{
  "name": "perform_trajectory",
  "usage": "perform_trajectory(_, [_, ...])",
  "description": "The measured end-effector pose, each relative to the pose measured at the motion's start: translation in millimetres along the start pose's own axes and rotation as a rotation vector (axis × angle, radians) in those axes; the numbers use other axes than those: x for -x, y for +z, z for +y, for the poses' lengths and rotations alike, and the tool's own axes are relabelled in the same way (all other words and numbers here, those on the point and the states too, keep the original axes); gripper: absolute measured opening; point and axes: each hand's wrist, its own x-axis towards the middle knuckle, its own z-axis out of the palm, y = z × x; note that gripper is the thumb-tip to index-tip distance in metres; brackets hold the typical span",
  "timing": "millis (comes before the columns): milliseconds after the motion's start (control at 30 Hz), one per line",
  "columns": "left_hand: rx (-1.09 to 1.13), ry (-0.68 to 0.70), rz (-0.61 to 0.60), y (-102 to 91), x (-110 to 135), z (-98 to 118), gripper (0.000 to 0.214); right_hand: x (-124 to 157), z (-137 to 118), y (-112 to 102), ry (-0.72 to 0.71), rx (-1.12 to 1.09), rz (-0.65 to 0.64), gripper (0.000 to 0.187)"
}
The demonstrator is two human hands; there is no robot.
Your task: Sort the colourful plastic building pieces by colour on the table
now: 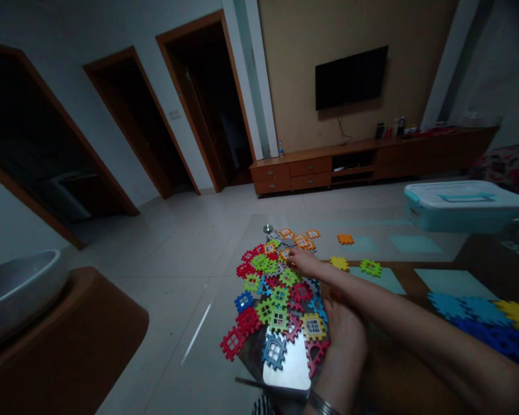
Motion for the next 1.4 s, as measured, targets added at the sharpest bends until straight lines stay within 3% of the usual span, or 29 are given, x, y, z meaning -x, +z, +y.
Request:
perform_trajectory(233, [-0.128,0.137,-0.197,-7.6,49.7,35.8,0.036,92.8,46.3,-21.2,0.097,-0.138,0.055,0.025])
perform_trajectory(433, [-0.136,-0.035,-0.36,-14.9,86.4,24.6,0.036,166.5,64.2,-14.2,0.277,-0.291,0.038,0.017])
perform_trajectory(533, [-0.139,-0.074,-0.363,-20.1,87.4,12.8,0.041,172.7,56.0,-0.7,0.294,-0.27,0.092,0.015])
perform_trajectory(633, [-0.165,-0.079,-0.3,-24.6,82.2,4.9,0.046,161.4,42.8,11.8,0.301,-0.229,0.17,0.031])
perform_trajectory(733, [-0.218,-0.125,-0.23,-27.9,75.5,0.5,0.045,146.3,35.1,18.3,0.388,-0.187,0.114,0.04])
perform_trajectory(867, [-0.232,-0.135,-0.194,-30.8,69.4,-2.6,0.042,137.5,38.0,15.3,0.486,-0.254,0.054,0.045])
perform_trajectory(1067, [-0.254,-0.128,-0.155,-27.6,67.9,-5.1,0.044,146.2,37.3,1.0,0.572,-0.303,0.11,0.03])
perform_trajectory(1267, [-0.298,-0.119,-0.12,-26.3,67.4,-7.4,0.045,176.9,26.3,-20.3,0.541,-0.354,0.263,0.006])
perform_trajectory(1400, [-0.355,-0.083,-0.088,-27.0,67.5,-9.1,0.038,235.4,39.9,-41.3,0.526,-0.52,0.468,0.007])
